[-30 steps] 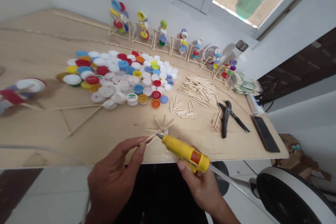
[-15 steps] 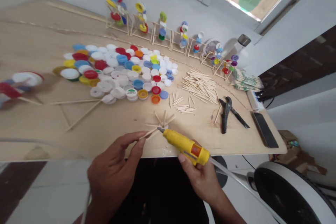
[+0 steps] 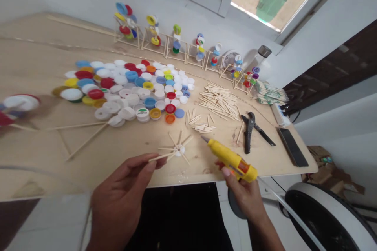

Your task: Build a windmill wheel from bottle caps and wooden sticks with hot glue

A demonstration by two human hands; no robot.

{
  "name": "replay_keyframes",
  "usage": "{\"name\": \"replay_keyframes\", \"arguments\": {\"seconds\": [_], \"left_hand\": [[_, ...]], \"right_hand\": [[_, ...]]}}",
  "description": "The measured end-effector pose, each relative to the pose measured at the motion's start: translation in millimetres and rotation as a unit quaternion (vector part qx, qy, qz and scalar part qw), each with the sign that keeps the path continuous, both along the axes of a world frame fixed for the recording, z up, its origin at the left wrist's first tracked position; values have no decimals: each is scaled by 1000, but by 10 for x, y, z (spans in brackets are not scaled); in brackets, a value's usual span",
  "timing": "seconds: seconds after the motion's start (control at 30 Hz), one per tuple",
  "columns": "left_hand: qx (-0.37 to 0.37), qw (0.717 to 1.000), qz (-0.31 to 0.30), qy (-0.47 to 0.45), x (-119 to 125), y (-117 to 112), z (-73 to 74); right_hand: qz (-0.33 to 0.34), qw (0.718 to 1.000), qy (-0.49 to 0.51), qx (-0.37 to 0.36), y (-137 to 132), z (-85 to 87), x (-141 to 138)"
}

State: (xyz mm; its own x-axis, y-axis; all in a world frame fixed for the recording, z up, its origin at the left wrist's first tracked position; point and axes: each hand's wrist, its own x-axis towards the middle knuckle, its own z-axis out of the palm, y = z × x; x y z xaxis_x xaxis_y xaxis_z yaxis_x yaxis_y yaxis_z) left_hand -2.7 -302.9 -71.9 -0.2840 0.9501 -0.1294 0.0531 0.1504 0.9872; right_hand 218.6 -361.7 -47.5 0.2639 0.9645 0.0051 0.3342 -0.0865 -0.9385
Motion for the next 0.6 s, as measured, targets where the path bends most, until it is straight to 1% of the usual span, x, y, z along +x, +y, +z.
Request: {"name": "replay_keyframes", "arguments": {"seconds": [0.1, 0.17, 0.2, 0.23, 0.27, 0.33, 0.4, 0.43, 0.5, 0.53, 0.6], "left_hand": [[-27, 998, 7, -64, 24, 33, 6], [-46, 994, 19, -102, 44, 45, 29], [-58, 991, 22, -117, 52, 49, 45], [-73, 989, 20, -131, 57, 53, 60], [-88, 985, 12, -145, 61, 58, 73], [-109, 978, -5, -179, 63, 76, 85], [-121, 970, -6, -210, 69, 101, 81], [-129, 966, -1, -224, 74, 113, 78], [-153, 957, 15, -245, 90, 131, 76], [-164, 953, 18, -254, 99, 136, 79], [-175, 947, 22, -268, 113, 137, 88]], "right_hand": [[-74, 995, -66, 31, 0, 23, 317], [-122, 981, -144, 44, 26, 21, 596], [-138, 969, -198, 57, 51, 13, 750], [-148, 952, -257, 74, 86, 1, 907], [-169, 926, -321, 108, 127, -15, 1062], [-170, 867, -446, 143, 224, -59, 1344], [-160, 810, -545, 145, 321, -111, 1566], [-150, 787, -583, 136, 362, -138, 1650], [-126, 755, -634, 108, 424, -192, 1770], [-113, 747, -648, 96, 443, -218, 1811], [-91, 738, -664, 77, 460, -270, 1867]]}}
